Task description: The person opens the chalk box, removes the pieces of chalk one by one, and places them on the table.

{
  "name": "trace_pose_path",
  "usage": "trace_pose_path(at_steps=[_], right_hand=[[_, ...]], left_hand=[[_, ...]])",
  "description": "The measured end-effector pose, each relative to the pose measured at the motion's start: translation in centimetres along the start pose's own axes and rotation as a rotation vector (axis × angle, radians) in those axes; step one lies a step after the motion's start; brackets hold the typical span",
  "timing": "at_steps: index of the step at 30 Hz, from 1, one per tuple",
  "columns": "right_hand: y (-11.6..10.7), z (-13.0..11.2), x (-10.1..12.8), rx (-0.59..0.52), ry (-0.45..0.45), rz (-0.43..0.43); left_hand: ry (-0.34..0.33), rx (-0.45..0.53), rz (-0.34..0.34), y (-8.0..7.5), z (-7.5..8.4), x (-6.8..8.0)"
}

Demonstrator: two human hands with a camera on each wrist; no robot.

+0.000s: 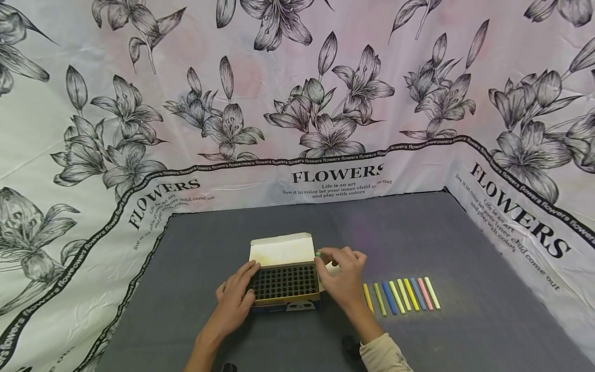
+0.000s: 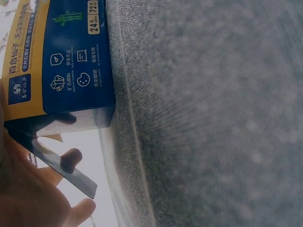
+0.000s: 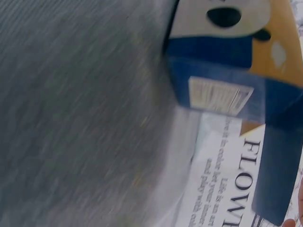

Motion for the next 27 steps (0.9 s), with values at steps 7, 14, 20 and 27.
trace_pose_path(at_steps=[7, 14, 20, 27], right_hand=[[-2.0, 0.9, 0.0, -0.001, 0.055, 0.025], [-3.3, 1.5, -0.4, -0.03, 0.086, 0.064], [-4.5, 1.8, -0.6, 0.002, 0.116, 0.076], [-5.9, 0.7, -1.4, -0.016, 0.037, 0.125]], left_hand=[[0.001, -0.005, -0.001, 0.0, 0.0, 0.1], [-0.001, 0.0, 0.002, 0.0, 0.0, 0.1], [-0.004, 0.0, 0.001, 0.0, 0.0, 0.1], [0.005, 0.0, 0.01, 0.0, 0.1, 0.1]])
Point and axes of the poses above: each hand's wrist, its own x-axis away from the middle knuckle, its own y-axis out of the palm, z = x × y, the point moved 4 cm from there along -x, towards the middle knuckle, and after that the axes turned 9 degrees about z, right-handed, at the moved point
